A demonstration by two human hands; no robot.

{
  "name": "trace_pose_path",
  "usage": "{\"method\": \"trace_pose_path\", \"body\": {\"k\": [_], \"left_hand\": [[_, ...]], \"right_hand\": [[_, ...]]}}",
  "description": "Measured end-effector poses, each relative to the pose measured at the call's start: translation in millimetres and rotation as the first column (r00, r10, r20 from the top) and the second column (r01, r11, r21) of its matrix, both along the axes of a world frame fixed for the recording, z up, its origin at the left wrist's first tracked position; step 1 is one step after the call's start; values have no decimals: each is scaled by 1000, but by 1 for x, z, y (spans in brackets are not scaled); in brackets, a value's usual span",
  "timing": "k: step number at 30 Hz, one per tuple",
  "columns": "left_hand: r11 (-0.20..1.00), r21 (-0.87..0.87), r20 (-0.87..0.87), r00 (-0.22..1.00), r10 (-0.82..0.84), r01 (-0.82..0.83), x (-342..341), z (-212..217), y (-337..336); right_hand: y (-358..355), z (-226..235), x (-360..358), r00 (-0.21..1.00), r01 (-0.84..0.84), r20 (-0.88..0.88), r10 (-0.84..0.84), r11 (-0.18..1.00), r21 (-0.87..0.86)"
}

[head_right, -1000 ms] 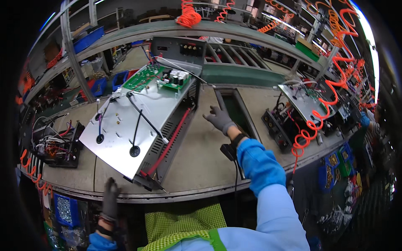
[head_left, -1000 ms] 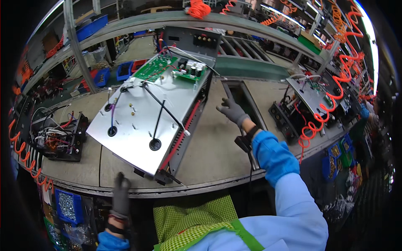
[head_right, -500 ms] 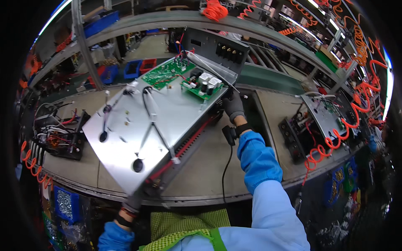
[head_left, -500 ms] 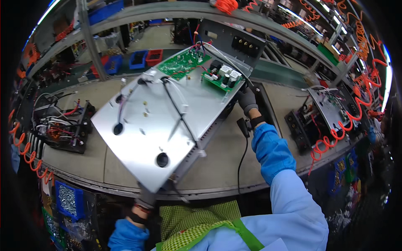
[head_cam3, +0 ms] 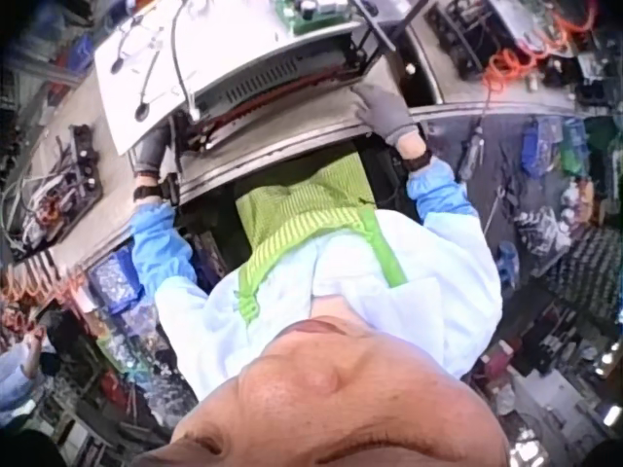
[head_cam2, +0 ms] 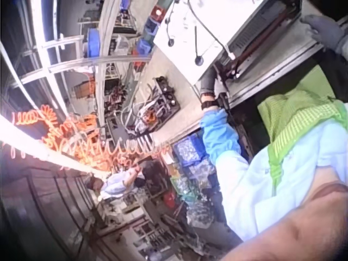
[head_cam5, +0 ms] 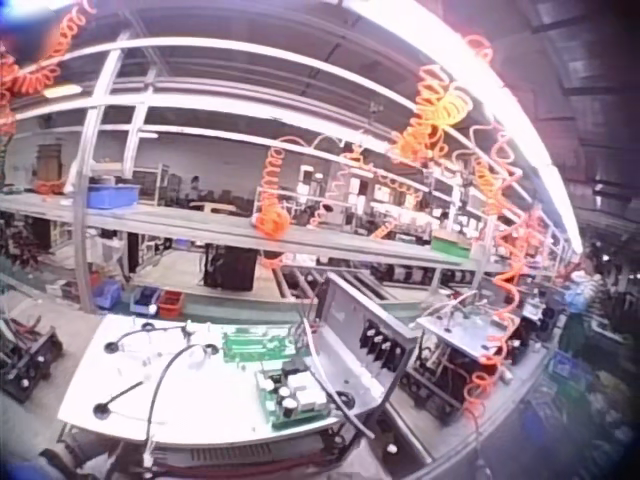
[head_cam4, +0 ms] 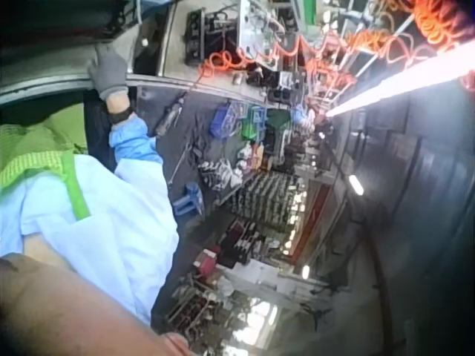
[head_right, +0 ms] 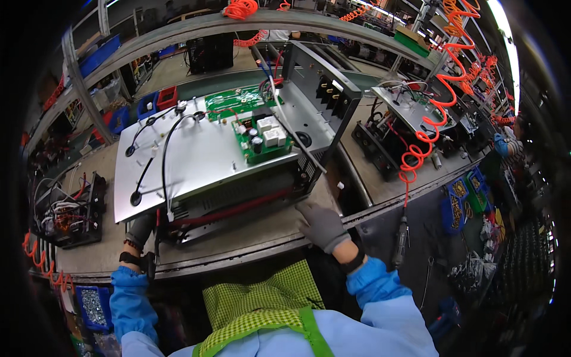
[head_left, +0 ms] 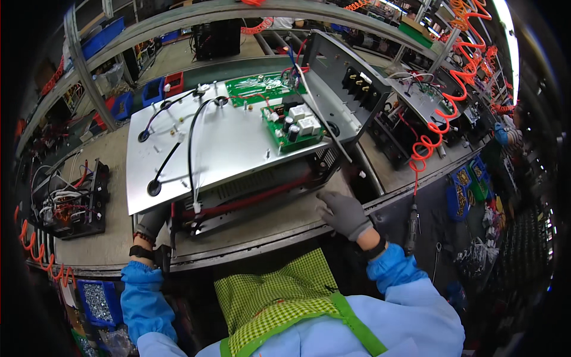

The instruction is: Assembling internal components and wiring of a solar inverter or similar electronic unit on a production line.

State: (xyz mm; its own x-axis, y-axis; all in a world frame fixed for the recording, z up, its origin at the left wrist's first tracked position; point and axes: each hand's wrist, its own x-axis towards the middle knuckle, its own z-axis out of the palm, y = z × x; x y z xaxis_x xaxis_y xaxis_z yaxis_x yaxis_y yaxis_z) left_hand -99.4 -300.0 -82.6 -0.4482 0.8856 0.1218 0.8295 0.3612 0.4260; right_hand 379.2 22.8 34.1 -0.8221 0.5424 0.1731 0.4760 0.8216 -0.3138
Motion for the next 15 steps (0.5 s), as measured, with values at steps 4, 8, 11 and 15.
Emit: {"method": "trace_pose_path", "body": {"k": [4,8,11,15], "left_hand": [[994,92,75,996,54,-61,36,16,27],[912,316,364,921,137,-261,65,31,49],[888,184,440,843,309,-421,83,47,45],[888,251,511,832,217,-386,128,63,27]], "right_hand": [[45,-31,-35,993,-115,21,116,919,378],[81,-58,-58,989,-122,129,72,894,432],[89,-57,-65,959,-274,204,197,827,490],[93,-25,-57,943,-239,322,81,837,491]]}}
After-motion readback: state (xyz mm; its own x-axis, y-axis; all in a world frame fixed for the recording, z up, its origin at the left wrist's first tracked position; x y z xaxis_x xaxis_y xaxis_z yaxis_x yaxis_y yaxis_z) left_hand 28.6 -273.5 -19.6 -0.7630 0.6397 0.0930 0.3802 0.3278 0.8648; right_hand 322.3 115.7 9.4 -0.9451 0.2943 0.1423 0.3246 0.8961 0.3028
